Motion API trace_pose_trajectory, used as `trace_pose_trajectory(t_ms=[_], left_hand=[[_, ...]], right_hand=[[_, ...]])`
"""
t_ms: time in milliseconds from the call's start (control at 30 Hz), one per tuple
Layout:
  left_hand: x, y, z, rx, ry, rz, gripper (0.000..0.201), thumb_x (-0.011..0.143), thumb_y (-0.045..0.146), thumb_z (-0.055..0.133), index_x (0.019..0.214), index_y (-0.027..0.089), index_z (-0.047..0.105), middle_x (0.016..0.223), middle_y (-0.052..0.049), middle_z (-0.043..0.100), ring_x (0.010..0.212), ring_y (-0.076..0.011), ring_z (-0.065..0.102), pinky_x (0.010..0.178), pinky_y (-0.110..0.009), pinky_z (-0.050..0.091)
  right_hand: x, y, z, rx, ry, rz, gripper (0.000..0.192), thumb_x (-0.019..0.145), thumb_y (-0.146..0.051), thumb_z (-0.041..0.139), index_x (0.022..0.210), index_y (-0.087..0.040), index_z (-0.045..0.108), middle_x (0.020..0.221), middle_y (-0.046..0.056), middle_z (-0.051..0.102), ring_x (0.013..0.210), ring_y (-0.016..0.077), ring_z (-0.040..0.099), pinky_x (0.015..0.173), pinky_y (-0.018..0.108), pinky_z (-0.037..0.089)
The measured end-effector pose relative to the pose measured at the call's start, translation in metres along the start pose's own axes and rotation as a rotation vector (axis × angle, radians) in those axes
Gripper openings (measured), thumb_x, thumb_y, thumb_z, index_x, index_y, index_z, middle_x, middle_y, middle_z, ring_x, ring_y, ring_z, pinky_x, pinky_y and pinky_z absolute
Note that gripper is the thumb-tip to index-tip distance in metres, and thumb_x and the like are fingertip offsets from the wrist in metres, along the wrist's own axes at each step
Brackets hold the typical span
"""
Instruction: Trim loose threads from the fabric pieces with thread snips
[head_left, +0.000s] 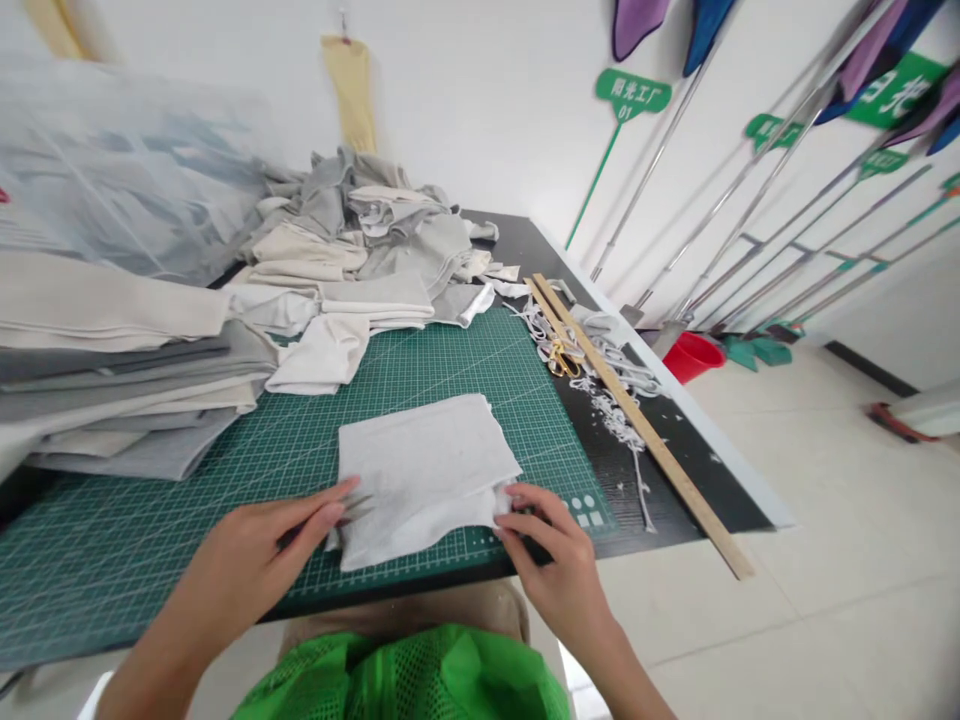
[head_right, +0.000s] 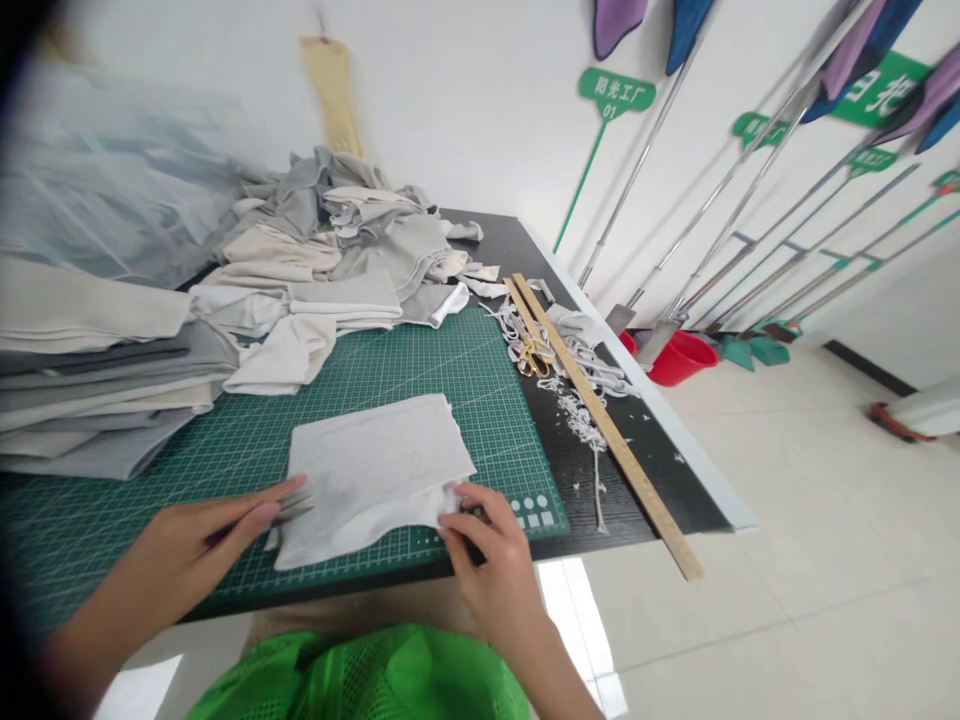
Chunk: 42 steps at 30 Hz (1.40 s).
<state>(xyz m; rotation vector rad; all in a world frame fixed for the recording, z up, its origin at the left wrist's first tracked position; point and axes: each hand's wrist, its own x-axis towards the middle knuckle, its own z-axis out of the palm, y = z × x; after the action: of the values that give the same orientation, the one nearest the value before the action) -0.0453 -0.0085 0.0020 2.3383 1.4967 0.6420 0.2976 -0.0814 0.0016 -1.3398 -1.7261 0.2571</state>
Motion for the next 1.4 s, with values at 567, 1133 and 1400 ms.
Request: trace_pose_trajectory(t_ms=[567,1133,1400], left_hand=[[0.01,0.1,0.046,-0.297,0.052,-0.098,0.034,0.09,0.044,0.066,0.12,0.029,0.075,0.105,0.001,0.08,0.083,-0.0188,0.078,0.075,-0.026,0.063],[-0.004,0.09,0.027,-0.179,0.108,0.03,0.03,0.087,0.045,0.071,0.113,0.031,0.076,0.095,0.003,0.081,0.076,-0.0154,0.077,0.069,-0.021,0.061],[-0.002,0.085,0.035,-0.112,0.038,0.309,0.033,0.088,0.018,0.062,0.117,0.028,0.074,0.102,0.001,0.08,0.081,-0.0153,0.077,0.074,-0.024,0.06]], right_hand=[[-0.03,-0.041,0.034,0.054,0.128,0.13,0.031,0.092,-0.013,0.065,0.118,-0.028,0.069,0.125,0.011,0.062,0.115,0.0259,0.064,0.092,0.041,0.06],[-0.011,-0.028,0.02,0.09,-0.04,0.081,0.019,0.09,-0.012,0.068,0.105,-0.02,0.074,0.095,0.007,0.066,0.091,0.0207,0.063,0.08,0.037,0.055],[-0.001,-0.017,0.015,0.105,-0.136,-0.044,0.018,0.093,-0.014,0.065,0.108,-0.02,0.074,0.097,0.006,0.067,0.092,0.0194,0.062,0.082,0.036,0.055]])
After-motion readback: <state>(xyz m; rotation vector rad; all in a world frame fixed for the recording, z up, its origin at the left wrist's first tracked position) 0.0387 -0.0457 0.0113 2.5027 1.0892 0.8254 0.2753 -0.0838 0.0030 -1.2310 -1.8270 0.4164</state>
